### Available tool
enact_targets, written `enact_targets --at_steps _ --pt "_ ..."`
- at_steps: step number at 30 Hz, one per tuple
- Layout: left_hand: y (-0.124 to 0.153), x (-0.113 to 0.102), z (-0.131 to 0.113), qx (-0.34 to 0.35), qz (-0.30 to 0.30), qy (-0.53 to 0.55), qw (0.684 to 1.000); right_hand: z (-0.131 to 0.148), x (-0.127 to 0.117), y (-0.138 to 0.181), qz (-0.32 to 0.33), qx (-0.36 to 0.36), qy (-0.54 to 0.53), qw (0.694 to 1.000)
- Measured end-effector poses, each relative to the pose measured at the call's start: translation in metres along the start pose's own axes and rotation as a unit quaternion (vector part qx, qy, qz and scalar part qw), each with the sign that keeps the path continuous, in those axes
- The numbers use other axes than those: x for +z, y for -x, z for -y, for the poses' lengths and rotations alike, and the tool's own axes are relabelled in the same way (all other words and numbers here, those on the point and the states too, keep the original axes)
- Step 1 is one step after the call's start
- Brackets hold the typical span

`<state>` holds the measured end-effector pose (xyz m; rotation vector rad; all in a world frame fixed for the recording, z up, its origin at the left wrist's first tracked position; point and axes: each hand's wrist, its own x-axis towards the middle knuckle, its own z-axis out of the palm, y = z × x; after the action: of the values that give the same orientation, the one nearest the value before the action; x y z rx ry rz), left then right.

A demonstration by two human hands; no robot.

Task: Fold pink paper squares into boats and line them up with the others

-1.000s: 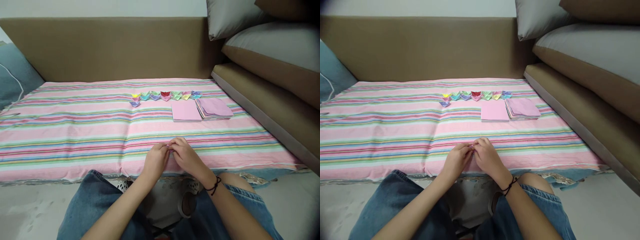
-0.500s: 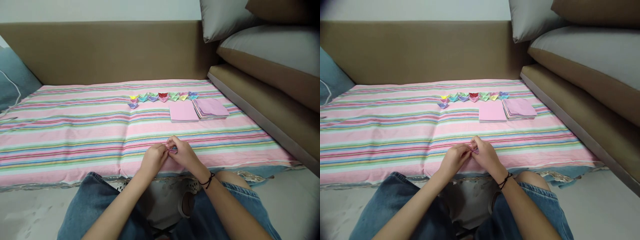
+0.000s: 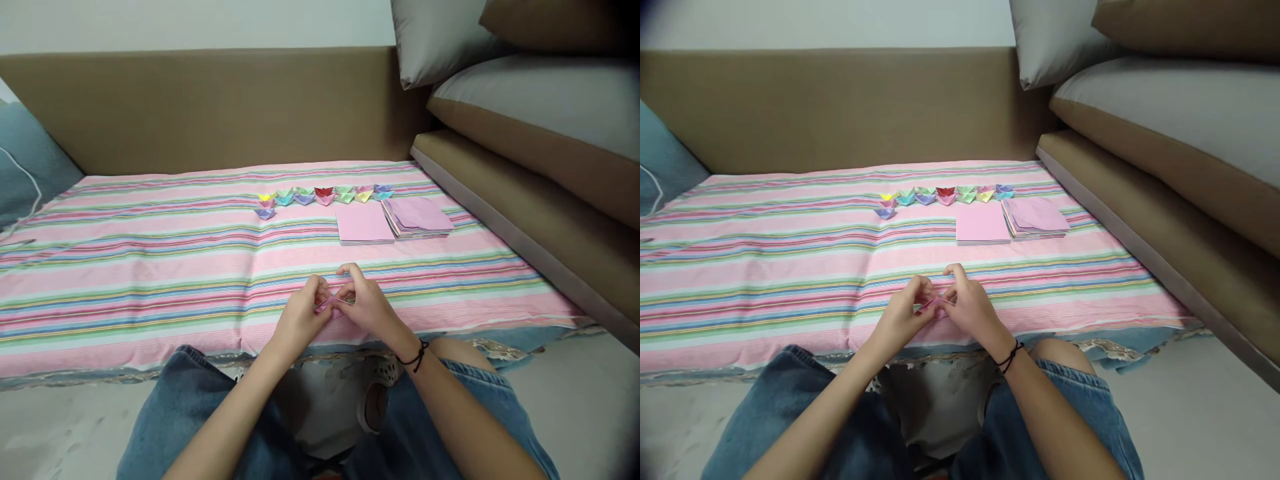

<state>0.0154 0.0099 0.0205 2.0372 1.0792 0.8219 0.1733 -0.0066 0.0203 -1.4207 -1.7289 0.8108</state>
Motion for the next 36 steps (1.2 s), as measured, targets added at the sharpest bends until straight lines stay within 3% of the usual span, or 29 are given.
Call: enact_targets --at_steps 4,10,19,22,25,30,36 --pt "0.001 0.003 -0.001 -0.011 -0.004 0.000 1.000 0.002 0.002 0.000 0.008 0.000 -0.010 1.000" --pt "0.002 0.002 -0.003 0.024 -0.005 -0.025 0.999 0.003 0.005 0.002 0.040 -0.010 -0.043 0.998" --pt "0.000 0.001 0.004 -0.003 -0.001 -0.045 0.999 -0.004 0.010 0.001 0.033 -0.033 0.001 0.999" --pt "-0.002 -0.006 0.003 0.006 -0.059 -0.037 0.998 -0.008 0.009 -0.001 -0.017 -0.004 -0.020 1.000" --pt "0.000 -0.015 0.002 0.063 -0.119 -0.092 0.987 -0.012 0.005 -0.002 -0.072 0.047 -0.055 0.995" --pt "0.010 -0.013 0.002 0.107 -0.063 -0.178 0.976 -0.013 0.004 -0.002 -0.079 0.068 -0.120 0.987" --pt "0.013 -0.005 0.006 0.129 -0.037 -0.273 0.953 -0.008 0.009 -0.002 -0.087 0.051 -0.110 0.989"
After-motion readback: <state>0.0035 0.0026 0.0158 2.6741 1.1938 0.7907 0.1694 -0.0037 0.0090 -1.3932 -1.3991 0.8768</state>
